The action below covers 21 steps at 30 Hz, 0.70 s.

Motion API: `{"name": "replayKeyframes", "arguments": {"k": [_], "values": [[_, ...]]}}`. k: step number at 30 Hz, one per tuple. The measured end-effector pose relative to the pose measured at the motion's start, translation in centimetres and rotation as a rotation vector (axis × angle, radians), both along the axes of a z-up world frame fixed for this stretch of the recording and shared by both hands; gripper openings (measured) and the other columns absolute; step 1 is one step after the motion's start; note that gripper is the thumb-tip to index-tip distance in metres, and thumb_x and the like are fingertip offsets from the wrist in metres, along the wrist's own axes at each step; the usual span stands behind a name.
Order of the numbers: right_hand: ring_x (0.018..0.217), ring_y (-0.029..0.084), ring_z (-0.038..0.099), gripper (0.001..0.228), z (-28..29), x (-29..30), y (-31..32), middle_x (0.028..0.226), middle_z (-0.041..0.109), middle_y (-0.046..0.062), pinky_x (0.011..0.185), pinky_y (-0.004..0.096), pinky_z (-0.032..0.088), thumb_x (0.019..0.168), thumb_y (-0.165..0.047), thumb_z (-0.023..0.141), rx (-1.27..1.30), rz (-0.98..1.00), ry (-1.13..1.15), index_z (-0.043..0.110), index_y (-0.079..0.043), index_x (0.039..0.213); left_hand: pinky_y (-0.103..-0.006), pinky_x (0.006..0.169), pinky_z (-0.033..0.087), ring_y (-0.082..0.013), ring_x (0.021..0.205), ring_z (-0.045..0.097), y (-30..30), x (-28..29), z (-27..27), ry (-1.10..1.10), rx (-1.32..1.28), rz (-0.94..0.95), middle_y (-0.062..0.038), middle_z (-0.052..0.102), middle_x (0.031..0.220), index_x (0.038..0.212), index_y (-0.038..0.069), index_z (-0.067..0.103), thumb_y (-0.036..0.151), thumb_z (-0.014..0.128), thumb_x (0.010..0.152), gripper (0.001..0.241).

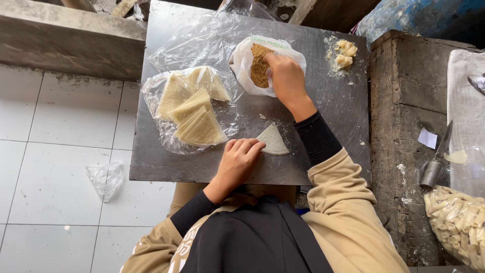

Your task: The person prepares a snack by placing a small amount of filling onto a triangular dough wrapper, applying a paste to the edge by hand, and rolling it into a cylinder.

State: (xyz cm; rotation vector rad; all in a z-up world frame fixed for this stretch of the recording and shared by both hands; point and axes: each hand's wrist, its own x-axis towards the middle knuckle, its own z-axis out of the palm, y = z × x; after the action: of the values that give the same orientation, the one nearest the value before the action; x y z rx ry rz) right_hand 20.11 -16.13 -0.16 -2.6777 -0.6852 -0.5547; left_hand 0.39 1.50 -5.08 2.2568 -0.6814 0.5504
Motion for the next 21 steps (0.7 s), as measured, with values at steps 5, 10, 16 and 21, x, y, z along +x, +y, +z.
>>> {"name": "replayKeyframes", "arguments": {"k": [5, 10, 16, 21], "values": [[0.098, 0.035, 0.066, 0.033, 0.3, -0.8, -1.1, 0.101, 0.073, 0.013, 0.084, 0.045, 0.054, 0.092, 0.001, 0.064, -0.061, 0.021, 0.025, 0.072, -0.007, 0.122, -0.0364, 0.092, 0.045, -0.022, 0.107, 0.064, -0.2, 0.5, -0.4, 0.039, -0.001, 0.03, -0.004, 0.068, 0.117, 0.121, 0.01, 0.066, 0.015, 0.066, 0.093, 0.029], [0.099, 0.034, 0.065, 0.039, 0.8, -0.7, -1.3, 0.101, 0.072, 0.013, 0.086, 0.044, 0.053, 0.091, 0.004, 0.058, -0.091, 0.064, 0.04, 0.072, -0.007, 0.125, -0.036, 0.091, 0.045, -0.0215, 0.107, 0.064, -0.3, 0.5, -0.7, 0.067, 0.015, 0.04, -0.004, 0.068, 0.118, 0.123, 0.011, 0.066, 0.016, 0.066, 0.095, 0.029], [0.102, 0.034, 0.065, 0.032, 0.9, -1.2, -2.2, 0.103, 0.072, 0.012, 0.088, 0.044, 0.054, 0.088, 0.001, 0.063, -0.103, 0.052, 0.02, 0.073, -0.007, 0.118, -0.0364, 0.093, 0.045, -0.0213, 0.107, 0.064, -0.3, 0.4, -0.7, 0.056, 0.013, 0.056, -0.003, 0.068, 0.117, 0.122, 0.011, 0.066, 0.017, 0.066, 0.095, 0.027], [0.098, 0.031, 0.068, 0.026, 0.7, -0.7, -2.1, 0.106, 0.072, 0.012, 0.082, 0.041, 0.056, 0.093, 0.003, 0.065, 0.018, 0.02, -0.086, 0.072, -0.005, 0.117, -0.037, 0.092, 0.045, -0.0234, 0.107, 0.064, -0.5, 0.5, -0.7, 0.072, -0.013, 0.063, -0.005, 0.068, 0.118, 0.122, 0.01, 0.065, 0.016, 0.067, 0.094, 0.029]]}}
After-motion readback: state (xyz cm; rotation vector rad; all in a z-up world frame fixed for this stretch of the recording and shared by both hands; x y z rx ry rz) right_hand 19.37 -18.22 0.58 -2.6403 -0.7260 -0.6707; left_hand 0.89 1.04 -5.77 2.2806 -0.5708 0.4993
